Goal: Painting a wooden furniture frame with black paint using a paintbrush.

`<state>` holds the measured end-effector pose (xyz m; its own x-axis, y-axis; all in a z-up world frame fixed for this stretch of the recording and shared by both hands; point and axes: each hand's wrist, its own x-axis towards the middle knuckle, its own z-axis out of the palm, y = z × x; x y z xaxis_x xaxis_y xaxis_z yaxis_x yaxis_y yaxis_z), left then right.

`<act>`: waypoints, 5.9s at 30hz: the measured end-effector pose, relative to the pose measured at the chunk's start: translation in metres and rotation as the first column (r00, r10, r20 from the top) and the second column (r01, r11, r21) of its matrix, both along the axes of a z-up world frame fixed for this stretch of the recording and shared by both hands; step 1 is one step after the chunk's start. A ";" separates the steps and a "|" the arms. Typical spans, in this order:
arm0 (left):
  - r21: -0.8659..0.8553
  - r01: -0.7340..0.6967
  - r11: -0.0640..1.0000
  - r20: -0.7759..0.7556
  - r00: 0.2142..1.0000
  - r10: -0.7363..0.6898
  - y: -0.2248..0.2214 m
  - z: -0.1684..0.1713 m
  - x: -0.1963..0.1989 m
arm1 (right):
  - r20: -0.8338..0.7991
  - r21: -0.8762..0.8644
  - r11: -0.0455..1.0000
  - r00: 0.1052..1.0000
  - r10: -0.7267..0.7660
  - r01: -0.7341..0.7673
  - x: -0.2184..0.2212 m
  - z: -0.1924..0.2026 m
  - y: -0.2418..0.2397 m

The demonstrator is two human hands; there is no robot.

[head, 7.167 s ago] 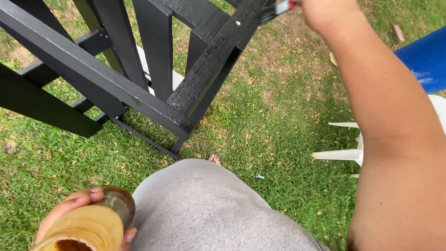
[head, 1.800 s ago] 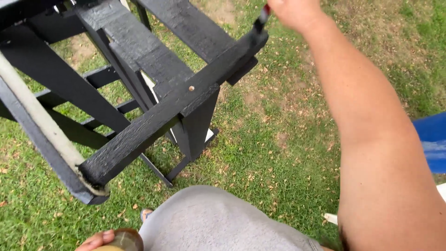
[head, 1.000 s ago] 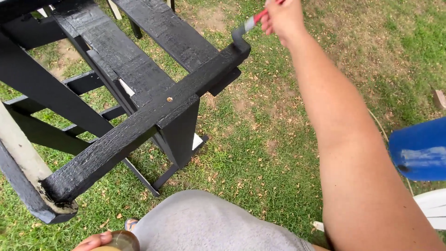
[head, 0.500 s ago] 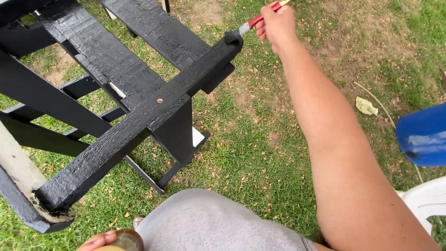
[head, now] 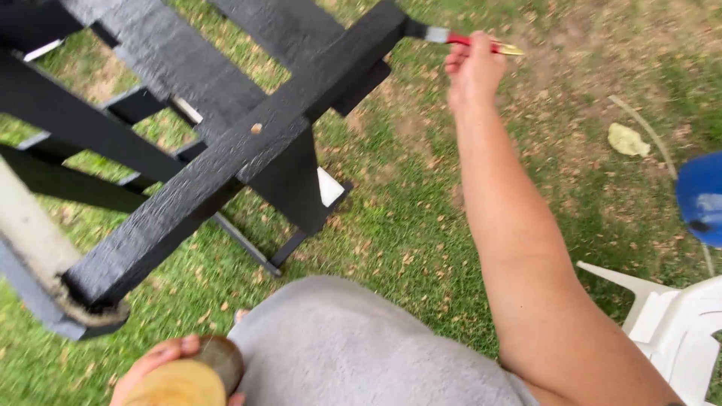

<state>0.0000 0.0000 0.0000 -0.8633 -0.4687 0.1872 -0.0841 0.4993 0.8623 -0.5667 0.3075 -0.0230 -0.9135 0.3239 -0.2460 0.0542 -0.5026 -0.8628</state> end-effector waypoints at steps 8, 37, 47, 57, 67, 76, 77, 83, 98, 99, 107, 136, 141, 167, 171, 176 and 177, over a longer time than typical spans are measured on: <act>0.212 0.132 0.968 -0.164 0.982 -0.098 0.004 0.020 -0.050 | -0.200 -0.124 0.968 0.961 0.193 -0.220 0.139 -0.009 0.011; 0.144 0.244 0.959 -0.207 0.955 -0.212 -0.025 0.073 -0.023 | -0.530 0.836 0.538 0.411 0.742 0.107 0.336 0.016 -0.070; 0.202 0.147 0.968 -0.198 0.974 -0.106 -0.087 0.068 0.055 | -0.385 0.923 0.315 0.536 0.751 0.222 0.356 0.025 -0.170; 0.206 0.128 0.970 -0.181 0.979 -0.090 -0.137 0.033 0.116 | -0.607 0.782 0.313 0.543 0.580 0.539 0.372 0.042 -0.204; 0.153 0.081 0.985 -0.164 0.985 -0.055 -0.134 0.062 0.139 | -0.469 0.860 0.143 0.648 0.601 0.489 0.374 -0.047 -0.211; 0.152 0.180 0.972 -0.259 0.956 -0.136 -0.166 0.026 0.165 | -0.419 0.897 0.361 0.746 0.518 0.254 0.436 -0.044 -0.168; 0.140 0.188 0.972 -0.257 0.955 -0.148 -0.169 0.024 0.168 | -0.426 0.893 0.370 0.750 0.506 0.257 0.435 -0.043 -0.169; 0.079 0.123 0.989 -0.148 0.983 -0.110 -0.177 0.034 0.166 | -0.566 0.821 0.423 0.645 0.513 0.383 0.422 -0.046 -0.180; 0.074 0.175 0.982 -0.055 0.984 -0.171 -0.207 0.036 0.174 | -0.593 0.779 0.531 0.664 0.455 0.333 0.415 -0.054 -0.202; 0.048 0.202 0.978 -0.074 0.977 -0.198 -0.205 0.037 0.171 | -0.606 0.774 0.530 0.648 0.462 0.347 0.414 -0.054 -0.203; 0.147 0.298 0.943 0.082 0.947 -0.312 -0.201 0.056 0.160 | -0.584 0.801 0.505 0.604 0.543 0.321 0.417 -0.063 -0.222; 0.023 0.285 0.958 -0.070 0.957 -0.282 -0.192 0.046 0.144 | -0.027 -0.211 0.972 0.995 0.100 -0.104 0.445 -0.004 -0.274; 0.055 0.297 0.953 -0.067 0.954 -0.294 -0.196 0.049 0.141 | -0.169 -0.081 0.977 0.969 0.182 -0.198 0.458 -0.021 -0.288; 0.129 0.304 0.944 -0.096 0.951 -0.294 -0.196 0.050 0.141 | -0.396 0.330 0.882 0.799 0.452 -0.336 0.463 -0.036 -0.268; 0.128 0.304 0.944 -0.161 0.946 -0.283 -0.200 0.044 0.142 | -0.366 0.251 0.917 0.846 0.387 -0.311 0.463 -0.036 -0.247; 0.216 0.334 0.917 -0.147 0.940 -0.308 -0.203 0.042 0.143 | -0.291 0.195 0.975 0.944 0.158 -0.103 0.443 -0.017 -0.247; 0.196 0.332 0.923 -0.152 0.940 -0.306 -0.202 0.041 0.143 | -0.292 0.207 0.973 0.943 0.157 -0.097 0.438 -0.018 -0.252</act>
